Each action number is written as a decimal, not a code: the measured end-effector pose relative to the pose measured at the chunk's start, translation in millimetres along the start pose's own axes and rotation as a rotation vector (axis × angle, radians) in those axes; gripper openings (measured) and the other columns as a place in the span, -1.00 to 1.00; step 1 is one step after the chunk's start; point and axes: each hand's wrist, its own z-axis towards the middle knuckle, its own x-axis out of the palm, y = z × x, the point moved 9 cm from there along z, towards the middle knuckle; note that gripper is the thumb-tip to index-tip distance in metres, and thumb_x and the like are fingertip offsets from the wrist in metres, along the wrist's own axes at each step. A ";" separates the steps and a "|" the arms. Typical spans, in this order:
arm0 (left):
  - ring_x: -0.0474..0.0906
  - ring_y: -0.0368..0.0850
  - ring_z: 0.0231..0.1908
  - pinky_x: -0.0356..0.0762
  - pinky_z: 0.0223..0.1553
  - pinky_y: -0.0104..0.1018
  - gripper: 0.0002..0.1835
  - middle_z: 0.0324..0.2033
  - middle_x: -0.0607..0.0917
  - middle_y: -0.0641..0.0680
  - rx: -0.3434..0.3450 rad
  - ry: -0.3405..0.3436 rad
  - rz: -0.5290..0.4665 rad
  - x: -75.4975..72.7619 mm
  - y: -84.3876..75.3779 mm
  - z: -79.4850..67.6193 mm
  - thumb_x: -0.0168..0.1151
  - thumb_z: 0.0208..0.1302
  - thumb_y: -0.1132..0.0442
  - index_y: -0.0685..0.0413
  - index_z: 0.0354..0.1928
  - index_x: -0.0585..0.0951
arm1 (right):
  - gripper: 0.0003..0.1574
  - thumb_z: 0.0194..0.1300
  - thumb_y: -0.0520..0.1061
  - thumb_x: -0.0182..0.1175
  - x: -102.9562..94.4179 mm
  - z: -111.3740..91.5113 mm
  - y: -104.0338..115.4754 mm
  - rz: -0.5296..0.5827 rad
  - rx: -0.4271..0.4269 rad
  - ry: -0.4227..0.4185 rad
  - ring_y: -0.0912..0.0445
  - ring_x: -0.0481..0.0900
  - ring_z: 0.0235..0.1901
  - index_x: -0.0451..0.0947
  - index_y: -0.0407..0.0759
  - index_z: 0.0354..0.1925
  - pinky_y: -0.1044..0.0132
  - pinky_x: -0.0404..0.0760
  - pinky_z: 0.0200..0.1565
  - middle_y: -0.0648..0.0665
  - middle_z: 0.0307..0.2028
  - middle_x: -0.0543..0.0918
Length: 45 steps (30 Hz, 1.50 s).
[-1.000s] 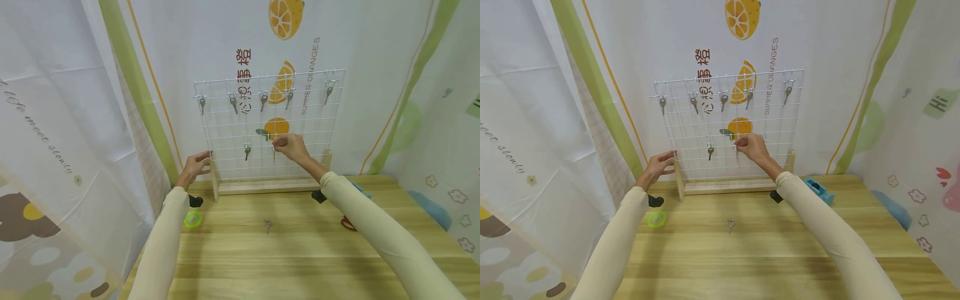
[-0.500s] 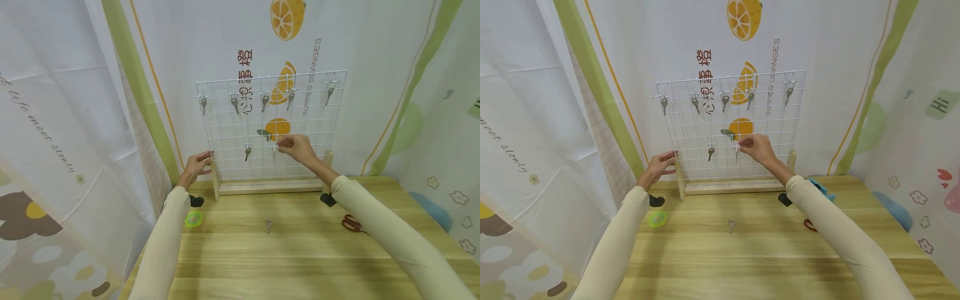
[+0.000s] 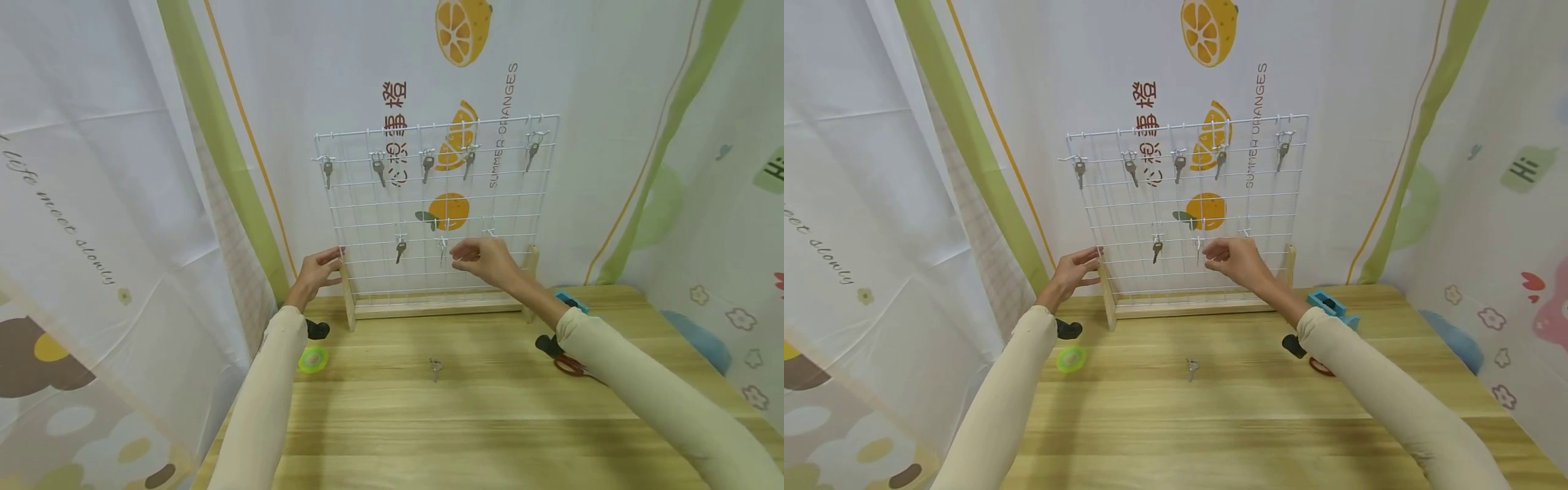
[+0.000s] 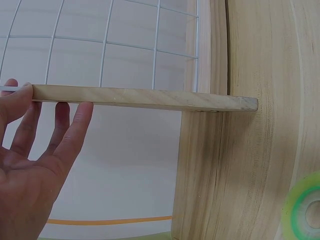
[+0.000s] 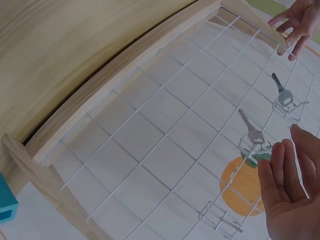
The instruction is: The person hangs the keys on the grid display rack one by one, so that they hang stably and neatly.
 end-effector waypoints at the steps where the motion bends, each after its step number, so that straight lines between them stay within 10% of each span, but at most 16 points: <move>1: 0.36 0.16 0.44 0.63 0.23 0.03 -0.48 0.52 0.35 0.18 0.000 0.000 0.001 -0.1 0.3 -0.1 0.08 0.62 0.32 0.04 0.55 0.38 | -0.76 0.29 -0.30 0.47 1.9 -2.6 0.6 0.001 -0.008 0.003 -0.10 0.79 -0.19 0.74 -0.34 -0.08 0.06 0.82 -0.09 -0.25 -0.17 0.81; 45: 0.39 0.16 0.43 0.66 0.20 0.00 -0.48 0.50 0.38 0.18 -0.009 -0.008 -0.020 0.2 -0.2 -1.5 0.09 0.61 0.34 0.07 0.54 0.39 | -0.78 0.19 -0.36 0.50 134.4 -100.3 -44.0 0.103 -0.061 0.199 0.03 0.76 -0.31 0.73 -0.41 -0.18 0.31 0.79 -0.23 -0.19 -0.30 0.80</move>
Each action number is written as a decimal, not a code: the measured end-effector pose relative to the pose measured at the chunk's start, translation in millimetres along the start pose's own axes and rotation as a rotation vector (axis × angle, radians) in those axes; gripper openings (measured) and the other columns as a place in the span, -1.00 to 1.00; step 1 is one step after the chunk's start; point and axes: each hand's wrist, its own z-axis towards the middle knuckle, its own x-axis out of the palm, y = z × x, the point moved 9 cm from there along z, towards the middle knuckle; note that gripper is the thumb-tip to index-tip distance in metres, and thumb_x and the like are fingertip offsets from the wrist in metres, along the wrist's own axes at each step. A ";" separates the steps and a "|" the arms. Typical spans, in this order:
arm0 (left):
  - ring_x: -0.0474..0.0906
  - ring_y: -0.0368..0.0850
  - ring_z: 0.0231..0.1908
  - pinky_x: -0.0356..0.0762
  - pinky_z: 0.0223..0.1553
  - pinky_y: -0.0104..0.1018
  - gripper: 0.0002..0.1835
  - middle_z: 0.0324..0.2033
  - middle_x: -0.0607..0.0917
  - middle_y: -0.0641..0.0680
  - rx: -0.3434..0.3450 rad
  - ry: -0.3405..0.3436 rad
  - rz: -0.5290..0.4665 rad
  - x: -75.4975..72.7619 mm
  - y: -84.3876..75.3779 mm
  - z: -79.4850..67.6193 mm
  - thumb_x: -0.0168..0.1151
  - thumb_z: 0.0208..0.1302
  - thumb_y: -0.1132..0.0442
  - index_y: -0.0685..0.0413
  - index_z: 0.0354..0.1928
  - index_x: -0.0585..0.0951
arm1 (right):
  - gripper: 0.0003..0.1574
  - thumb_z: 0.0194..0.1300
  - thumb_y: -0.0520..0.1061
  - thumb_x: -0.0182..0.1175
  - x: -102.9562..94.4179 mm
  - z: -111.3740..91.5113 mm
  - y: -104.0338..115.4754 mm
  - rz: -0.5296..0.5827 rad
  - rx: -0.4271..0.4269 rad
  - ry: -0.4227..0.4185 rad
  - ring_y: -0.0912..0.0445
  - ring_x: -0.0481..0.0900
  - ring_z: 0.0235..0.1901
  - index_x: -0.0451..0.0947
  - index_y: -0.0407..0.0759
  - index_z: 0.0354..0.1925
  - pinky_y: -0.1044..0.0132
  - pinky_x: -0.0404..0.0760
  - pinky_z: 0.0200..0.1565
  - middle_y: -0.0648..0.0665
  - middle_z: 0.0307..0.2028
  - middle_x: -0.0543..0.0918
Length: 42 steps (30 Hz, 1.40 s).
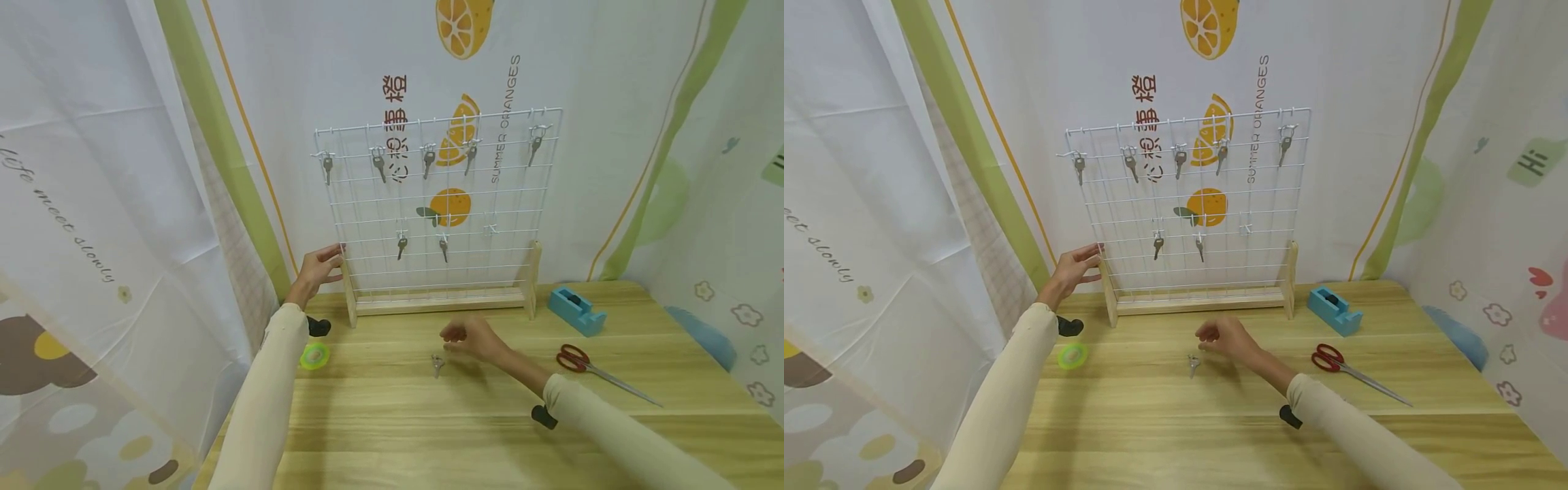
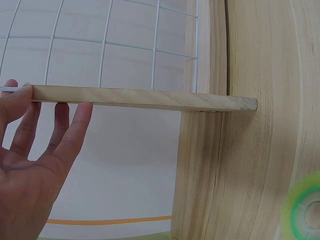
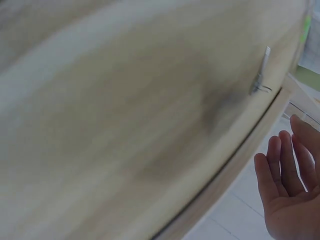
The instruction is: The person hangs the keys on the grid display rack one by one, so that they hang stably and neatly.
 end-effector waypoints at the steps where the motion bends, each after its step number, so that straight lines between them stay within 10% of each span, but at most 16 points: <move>1: 0.39 0.16 0.42 0.66 0.20 0.00 -0.48 0.50 0.38 0.18 0.001 0.000 0.000 0.0 -0.1 -0.2 0.09 0.61 0.34 0.07 0.53 0.39 | -0.79 0.19 -0.37 0.49 3.2 -0.3 -0.1 -0.002 -0.007 0.003 0.04 0.76 -0.32 0.74 -0.42 -0.18 0.31 0.79 -0.25 -0.19 -0.31 0.80; 27: 0.35 0.16 0.45 0.64 0.24 0.03 -0.48 0.51 0.38 0.14 -0.010 0.001 0.004 0.4 -1.2 -0.1 0.09 0.62 0.33 0.05 0.54 0.39 | -0.86 0.24 -0.41 0.44 41.6 -3.1 -15.2 0.017 0.060 0.082 0.09 0.79 -0.29 0.75 -0.34 -0.19 0.42 0.77 -0.20 -0.13 -0.30 0.81; 42: 0.35 0.16 0.45 0.66 0.21 0.00 -0.48 0.51 0.38 0.15 -0.008 0.004 -0.003 -0.6 0.3 2.2 0.10 0.61 0.32 0.05 0.53 0.41 | -0.90 0.30 -0.38 0.38 10.4 1.9 -16.8 -0.033 0.045 0.021 0.08 0.76 -0.30 0.76 -0.29 -0.20 0.33 0.78 -0.22 -0.11 -0.31 0.81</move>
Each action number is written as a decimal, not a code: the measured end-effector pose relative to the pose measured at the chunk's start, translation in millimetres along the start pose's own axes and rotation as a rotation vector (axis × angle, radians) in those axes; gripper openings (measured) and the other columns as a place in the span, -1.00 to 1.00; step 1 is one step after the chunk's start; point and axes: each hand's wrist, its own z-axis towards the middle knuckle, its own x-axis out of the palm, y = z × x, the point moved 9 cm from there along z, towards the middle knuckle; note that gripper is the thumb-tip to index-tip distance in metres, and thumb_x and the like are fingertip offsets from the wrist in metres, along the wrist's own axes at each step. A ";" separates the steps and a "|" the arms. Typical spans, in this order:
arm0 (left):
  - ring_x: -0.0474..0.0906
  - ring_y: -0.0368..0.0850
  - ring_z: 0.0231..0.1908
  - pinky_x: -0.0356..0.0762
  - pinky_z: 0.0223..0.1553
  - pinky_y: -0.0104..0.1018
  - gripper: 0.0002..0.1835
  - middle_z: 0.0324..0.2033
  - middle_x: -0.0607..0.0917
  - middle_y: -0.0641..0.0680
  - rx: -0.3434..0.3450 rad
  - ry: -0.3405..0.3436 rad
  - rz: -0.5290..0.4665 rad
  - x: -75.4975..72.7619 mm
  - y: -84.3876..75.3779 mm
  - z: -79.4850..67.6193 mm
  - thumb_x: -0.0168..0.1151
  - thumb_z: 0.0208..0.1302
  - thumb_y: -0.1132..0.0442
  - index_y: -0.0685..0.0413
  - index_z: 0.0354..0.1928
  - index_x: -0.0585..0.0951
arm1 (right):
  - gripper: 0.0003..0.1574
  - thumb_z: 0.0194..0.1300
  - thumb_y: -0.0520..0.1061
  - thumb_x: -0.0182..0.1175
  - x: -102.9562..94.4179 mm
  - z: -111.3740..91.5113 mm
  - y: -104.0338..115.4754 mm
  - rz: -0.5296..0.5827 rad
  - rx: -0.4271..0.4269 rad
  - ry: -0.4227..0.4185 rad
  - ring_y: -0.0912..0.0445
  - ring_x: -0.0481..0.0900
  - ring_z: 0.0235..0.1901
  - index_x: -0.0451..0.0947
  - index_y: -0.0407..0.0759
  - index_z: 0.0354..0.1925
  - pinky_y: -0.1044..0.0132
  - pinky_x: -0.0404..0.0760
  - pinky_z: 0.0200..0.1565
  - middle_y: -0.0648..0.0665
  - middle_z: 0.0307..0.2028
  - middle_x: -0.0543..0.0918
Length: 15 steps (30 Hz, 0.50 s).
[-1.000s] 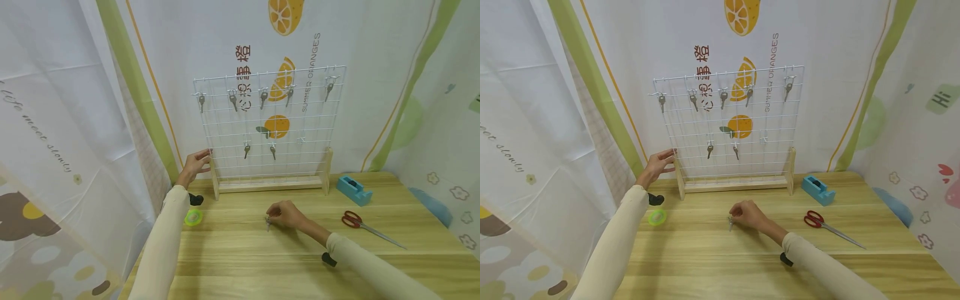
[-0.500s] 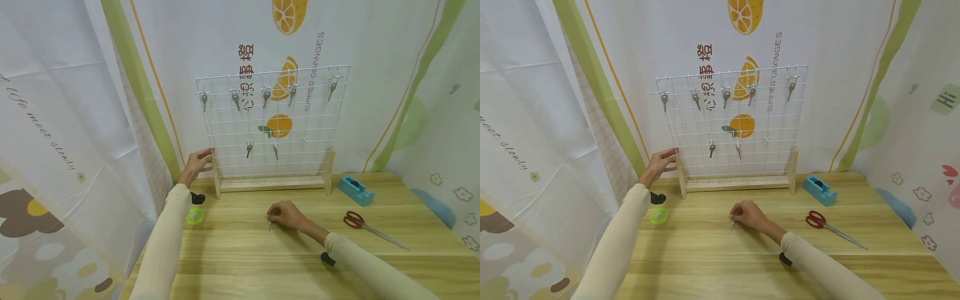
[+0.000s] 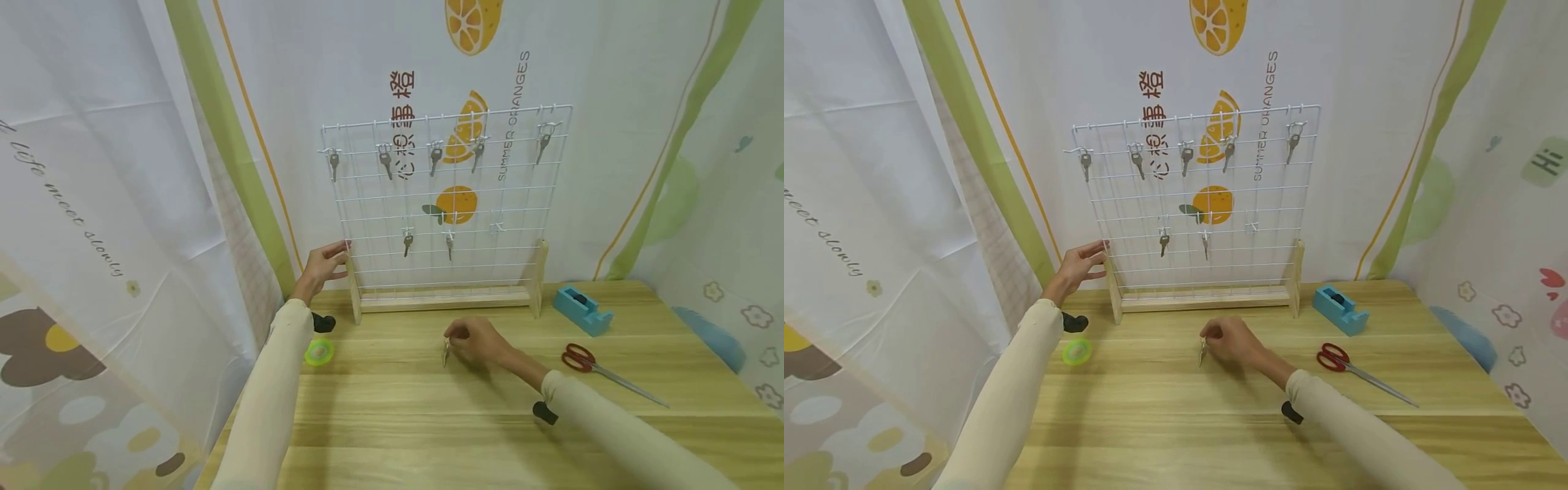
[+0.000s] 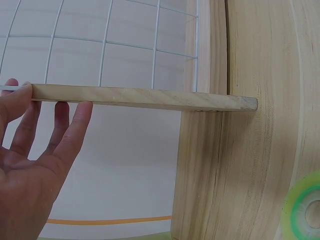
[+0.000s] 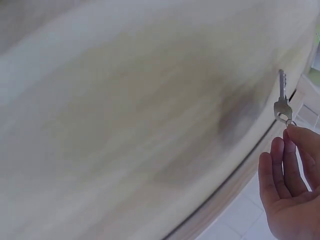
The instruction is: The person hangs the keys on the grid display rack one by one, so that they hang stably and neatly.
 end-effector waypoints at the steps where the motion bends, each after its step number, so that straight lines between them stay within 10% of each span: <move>1: 0.35 0.16 0.45 0.65 0.22 0.00 -0.48 0.51 0.38 0.15 0.001 0.001 0.001 0.1 -0.3 0.0 0.10 0.61 0.33 0.06 0.53 0.40 | -0.89 0.30 -0.39 0.38 -3.2 0.6 -0.7 -0.005 -0.002 -0.003 0.07 0.77 -0.29 0.76 -0.29 -0.20 0.33 0.78 -0.21 -0.10 -0.30 0.81; 15: 0.32 0.18 0.47 0.62 0.25 0.02 -0.49 0.52 0.36 0.15 -0.006 -0.001 0.005 0.0 -0.4 -0.4 0.09 0.61 0.32 0.05 0.53 0.41 | -0.85 0.32 -0.40 0.37 -64.7 -2.7 -5.4 -0.061 -0.045 -0.075 -0.09 0.78 -0.27 0.72 -0.39 -0.12 0.32 0.78 -0.21 -0.24 -0.25 0.79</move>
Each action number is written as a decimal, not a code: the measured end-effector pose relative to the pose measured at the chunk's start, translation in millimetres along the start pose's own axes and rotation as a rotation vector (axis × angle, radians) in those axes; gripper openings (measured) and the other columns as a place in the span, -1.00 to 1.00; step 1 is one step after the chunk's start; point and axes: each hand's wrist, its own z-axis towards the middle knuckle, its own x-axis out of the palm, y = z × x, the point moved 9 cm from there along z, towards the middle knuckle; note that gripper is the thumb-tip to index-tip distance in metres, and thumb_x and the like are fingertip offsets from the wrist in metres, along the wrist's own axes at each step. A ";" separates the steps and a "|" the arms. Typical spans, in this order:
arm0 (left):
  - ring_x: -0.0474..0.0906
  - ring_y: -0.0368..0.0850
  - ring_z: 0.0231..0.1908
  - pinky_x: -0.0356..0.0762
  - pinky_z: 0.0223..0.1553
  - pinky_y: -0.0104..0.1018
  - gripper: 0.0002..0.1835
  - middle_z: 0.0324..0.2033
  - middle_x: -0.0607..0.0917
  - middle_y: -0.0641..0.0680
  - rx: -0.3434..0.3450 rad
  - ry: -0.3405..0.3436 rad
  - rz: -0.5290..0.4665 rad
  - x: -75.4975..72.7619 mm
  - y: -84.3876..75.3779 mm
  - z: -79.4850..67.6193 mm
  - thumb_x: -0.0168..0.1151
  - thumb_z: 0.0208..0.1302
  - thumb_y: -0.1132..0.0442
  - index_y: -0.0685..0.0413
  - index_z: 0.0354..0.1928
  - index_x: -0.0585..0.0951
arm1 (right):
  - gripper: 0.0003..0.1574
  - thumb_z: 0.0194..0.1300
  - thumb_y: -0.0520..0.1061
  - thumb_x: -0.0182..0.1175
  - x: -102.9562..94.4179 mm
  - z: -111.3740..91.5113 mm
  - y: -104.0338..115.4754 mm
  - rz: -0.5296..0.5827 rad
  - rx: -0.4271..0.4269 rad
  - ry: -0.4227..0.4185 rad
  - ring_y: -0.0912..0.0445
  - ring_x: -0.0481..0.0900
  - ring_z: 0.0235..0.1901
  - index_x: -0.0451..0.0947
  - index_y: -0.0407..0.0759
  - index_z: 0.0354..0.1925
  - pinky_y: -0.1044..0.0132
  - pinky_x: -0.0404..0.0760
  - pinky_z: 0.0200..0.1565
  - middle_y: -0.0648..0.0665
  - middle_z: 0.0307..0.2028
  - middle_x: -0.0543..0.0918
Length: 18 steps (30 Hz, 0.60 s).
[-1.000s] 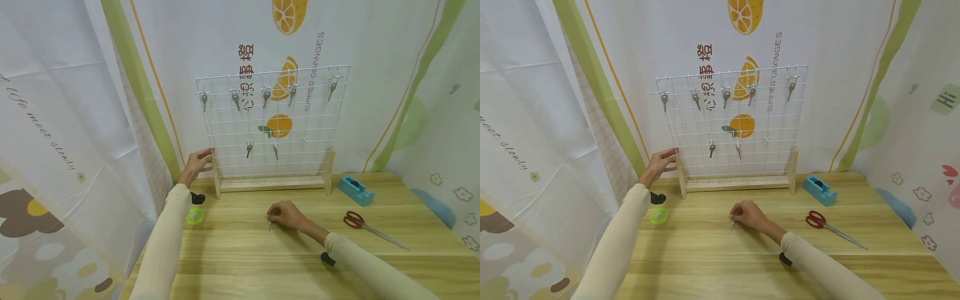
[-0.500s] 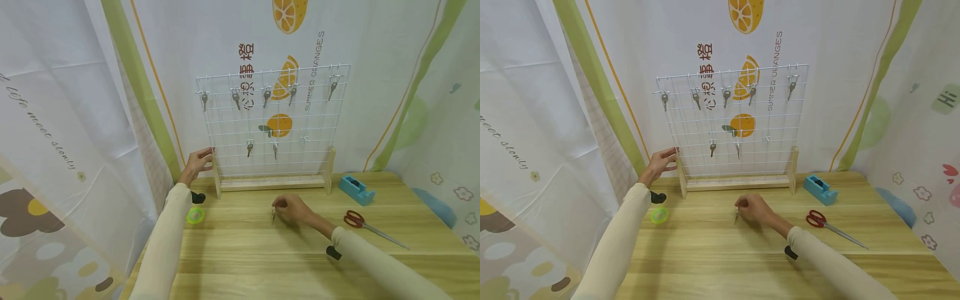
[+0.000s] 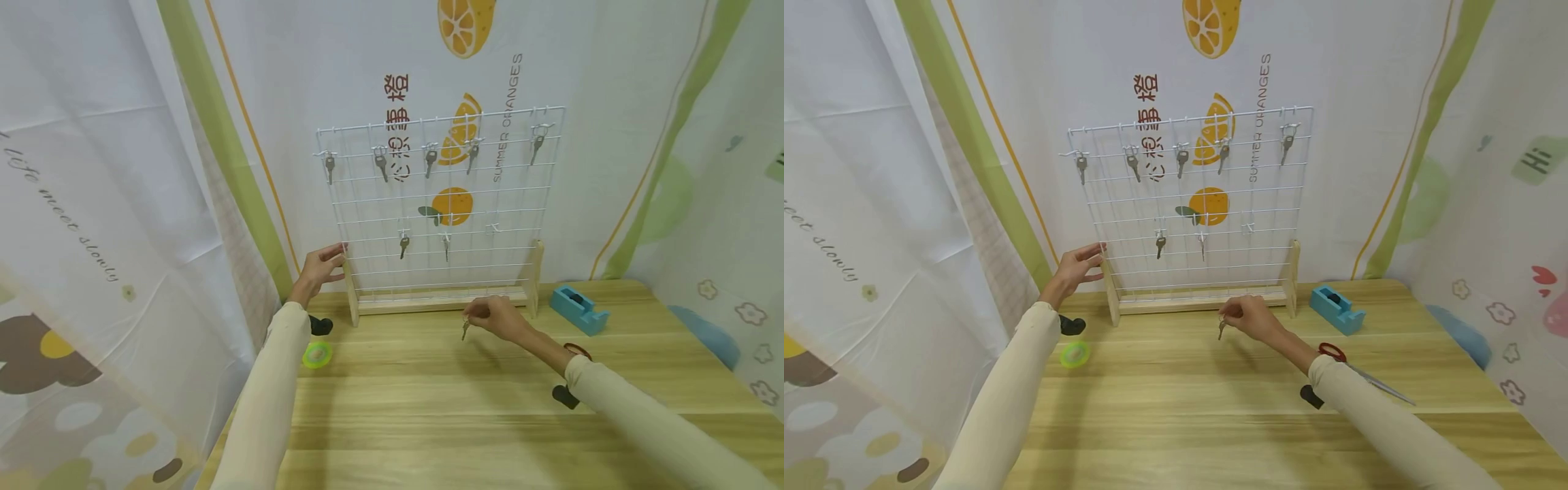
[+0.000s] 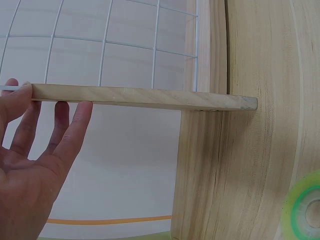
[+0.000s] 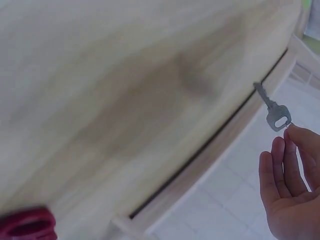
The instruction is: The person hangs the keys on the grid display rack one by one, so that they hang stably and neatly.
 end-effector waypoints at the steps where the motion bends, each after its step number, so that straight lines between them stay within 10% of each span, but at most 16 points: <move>1: 0.32 0.18 0.47 0.63 0.24 0.02 -0.49 0.52 0.36 0.15 -0.004 -0.001 -0.003 -0.1 0.3 -0.1 0.09 0.61 0.32 0.05 0.53 0.41 | -0.86 0.30 -0.39 0.38 -5.5 0.5 -0.4 -0.012 -0.002 -0.013 -0.08 0.78 -0.28 0.73 -0.38 -0.14 0.30 0.79 -0.24 -0.23 -0.26 0.80; 18: 0.37 0.16 0.44 0.66 0.20 0.00 -0.47 0.53 0.34 0.15 0.004 0.010 0.000 0.7 0.1 -0.4 0.08 0.61 0.34 0.07 0.55 0.36 | -0.86 0.27 -0.41 0.41 -90.5 13.4 6.6 -0.056 0.002 -0.122 -0.13 0.80 -0.34 0.74 -0.40 -0.16 0.22 0.83 -0.31 -0.29 -0.30 0.80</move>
